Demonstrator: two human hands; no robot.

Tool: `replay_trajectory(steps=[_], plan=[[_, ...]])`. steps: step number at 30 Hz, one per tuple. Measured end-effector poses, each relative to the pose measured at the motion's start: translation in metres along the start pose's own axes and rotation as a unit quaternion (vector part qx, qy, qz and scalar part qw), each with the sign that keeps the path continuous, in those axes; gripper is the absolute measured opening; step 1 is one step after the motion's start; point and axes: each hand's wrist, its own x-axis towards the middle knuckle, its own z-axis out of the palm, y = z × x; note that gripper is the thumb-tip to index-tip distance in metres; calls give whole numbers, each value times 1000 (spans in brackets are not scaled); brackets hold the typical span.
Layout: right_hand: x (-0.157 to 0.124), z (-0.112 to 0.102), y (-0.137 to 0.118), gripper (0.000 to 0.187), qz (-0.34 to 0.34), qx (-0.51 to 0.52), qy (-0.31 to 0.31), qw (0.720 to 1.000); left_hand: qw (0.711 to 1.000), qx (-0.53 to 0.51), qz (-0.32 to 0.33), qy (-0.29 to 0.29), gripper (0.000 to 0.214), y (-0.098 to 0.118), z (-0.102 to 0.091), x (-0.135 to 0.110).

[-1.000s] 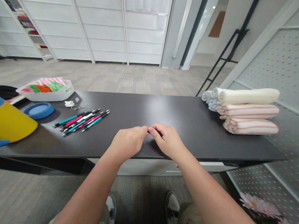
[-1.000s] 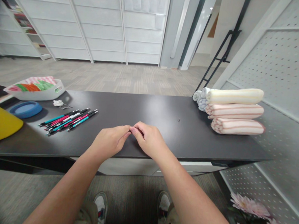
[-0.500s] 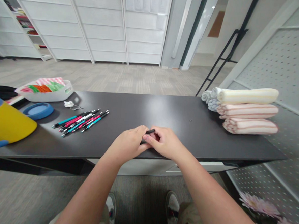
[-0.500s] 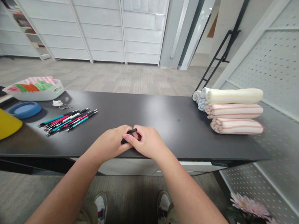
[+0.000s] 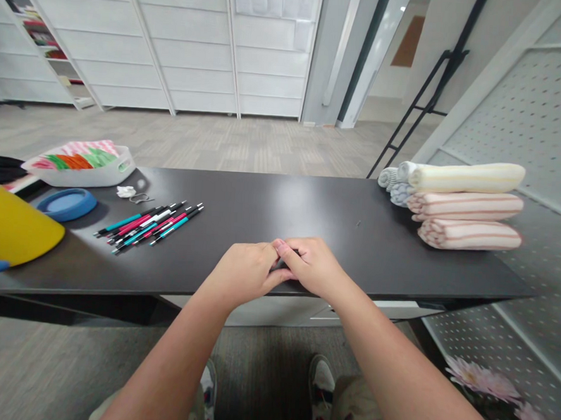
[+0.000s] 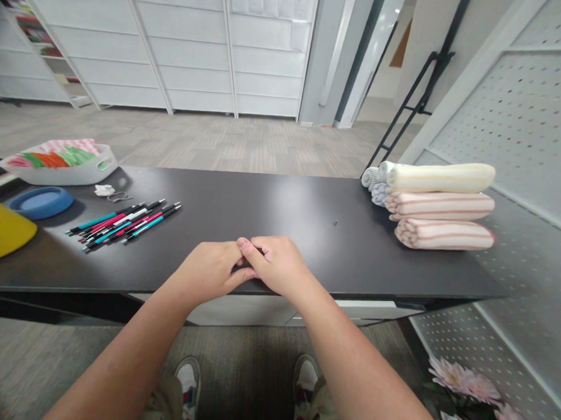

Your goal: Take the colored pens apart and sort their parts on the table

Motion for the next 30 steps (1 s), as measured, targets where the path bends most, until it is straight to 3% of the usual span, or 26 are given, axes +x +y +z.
replay_trajectory(steps=[17,30], plan=[[-6,7,-5,60,-42,-109,84,990,998,46,-20,39,58,-2,7,-5],[-6,8,-4,58,-32,-165,138,976,993,87,-73,10,59,5,2,-2]])
